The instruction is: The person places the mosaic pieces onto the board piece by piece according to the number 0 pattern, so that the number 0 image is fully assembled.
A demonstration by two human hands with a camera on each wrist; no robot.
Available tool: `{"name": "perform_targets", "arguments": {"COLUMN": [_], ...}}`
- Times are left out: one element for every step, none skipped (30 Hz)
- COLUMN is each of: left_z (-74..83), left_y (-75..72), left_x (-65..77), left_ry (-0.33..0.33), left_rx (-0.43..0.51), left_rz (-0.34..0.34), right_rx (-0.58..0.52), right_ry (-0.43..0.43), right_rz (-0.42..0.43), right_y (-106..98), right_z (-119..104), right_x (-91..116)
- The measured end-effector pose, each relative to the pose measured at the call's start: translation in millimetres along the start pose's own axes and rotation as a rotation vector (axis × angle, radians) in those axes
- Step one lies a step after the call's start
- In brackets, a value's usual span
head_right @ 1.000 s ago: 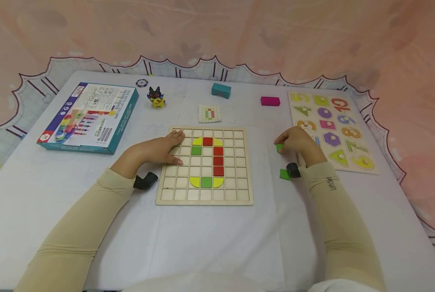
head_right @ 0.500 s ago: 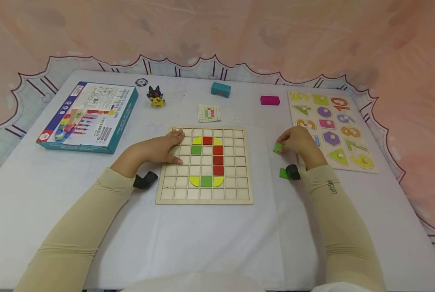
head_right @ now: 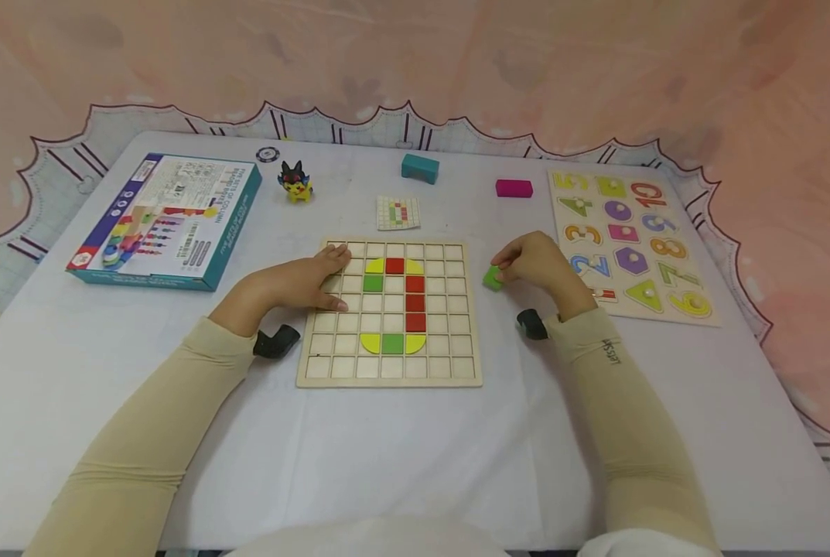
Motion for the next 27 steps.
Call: {"name": "perform_targets", "arguments": {"left_z": [-0.1, -0.1, -0.3, -0.7, -0.7, -0.8, -1.0, -1.2, -1.5, -1.6, -1.5, -1.7, -1.9, -2.0, -2.2, -2.5, -2.7, -2.9, -2.9, -3.0, -3.0, -3.0, -3.0, -3.1, -3.1, -3.1, -3.0], "left_y": [0.0, 0.1, 0.0, -0.1, -0.2, -0.2, -0.2, -0.2, -0.2, 0.0, 0.1, 0.4, 0.2, 0.1, 0.1, 0.0, 0.0, 0.0, 0.0, 0.0, 0.1, 0.0, -0.1, -0.1, -0.1, -0.3, -0.3], "left_x": [0.0, -0.1, 0.0, -0.2, -0.2, -0.2, -0.3, -0.5, -0.7, -1.0, -1.2, -1.5, -1.7, -1.7, -1.6, -1.7, -1.7, -1.6, -1.6, -1.6, -1.8, -1.8, -1.8, -1.9, -2.1, -2.2, -2.3], "left_ry": [0.0, 0.002, 0.001, 0.001, 0.004, 0.007, 0.007, 0.008, 0.009, 0.011, 0.013, 0.013, 0.016, 0.018, 0.019, 0.018, 0.021, 0.022, 0.026, 0.025, 0.028, 0.028, 0.029, 0.028, 0.029, 0.029, 0.03], "left_rx": [0.001, 0.0, -0.001, -0.002, -0.001, -0.002, -0.002, -0.002, -0.002, -0.002, 0.0, -0.002, -0.004, -0.005, -0.006, -0.005, -0.006, -0.007, -0.007, -0.006, -0.007, -0.009, -0.008, -0.007, -0.007, -0.007, -0.006], "left_rz": [-0.003, -0.005, -0.007, -0.007, -0.008, -0.008, -0.008, -0.007, -0.007, -0.007, -0.008, -0.008, -0.009, -0.009, -0.009, -0.008, -0.009, -0.009, -0.009, -0.009, -0.009, -0.009, -0.008, -0.006, -0.006, -0.005, -0.004], "right_rx": [-0.007, -0.014, -0.021, -0.029, -0.036, -0.041, -0.047, -0.053, -0.056, -0.062, -0.059, -0.057, -0.052, -0.047, -0.038, -0.032, -0.024, -0.018, -0.009, 0.0, 0.013, 0.02, 0.03, 0.039, 0.047, 0.058, 0.067], "right_ry": [-0.011, -0.02, -0.031, -0.043, -0.057, -0.071, -0.08, -0.089, -0.096, -0.103, -0.106, -0.107, -0.109, -0.113, -0.116, -0.123, -0.127, -0.134, -0.142, -0.157, -0.169, -0.175, -0.18, -0.186, -0.191, -0.196, -0.198], "right_rz": [-0.008, -0.015, -0.023, -0.032, -0.043, -0.052, -0.062, -0.073, -0.084, -0.098, -0.109, -0.121, -0.134, -0.146, -0.159, -0.171, -0.182, -0.191, -0.201, -0.211, -0.22, -0.228, -0.237, -0.245, -0.254, -0.259, -0.264], "right_y": [3.1, 6.2, 9.6, 13.7, 18.0, 22.3, 26.5, 30.9, 35.3, 39.7, 44.1, 48.3, 52.3, 56.3, 60.3, 64.0, 67.7, 71.1, 74.4, 77.9, 81.5, 85.0, 88.5, 91.9, 95.2, 98.2, 100.9], "right_z": [-4.8, -9.9, -15.4, -21.1, -27.1, -33.3, -39.1, -45.0, -51.0, -56.6, -61.9, -67.3, -72.7, -78.2, -83.7, -89.0, -94.0, -99.4, -104.4, -109.4, -113.8, -117.4, -120.8, -123.7, -126.3, -128.4, -130.1], "right_x": [-1.0, -1.8, -2.6, -3.6, -4.7, -5.4, -6.1, -6.6, -6.9, -7.1, -7.3, -7.2, -7.5, -7.9, -8.1, -8.6, -9.1, -9.4, -9.5, -9.8, -10.3, -11.0, -11.3, -11.7, -12.1, -12.8, -13.3]}}
Point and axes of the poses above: each hand's wrist, its own x-axis away from the middle knuckle, its own y-axis out of the palm, z = x × y, the point moved 7 cm from there along -x, towards the middle knuckle, and after that the axes turned 5 degrees about x, right-handed, at the moved point
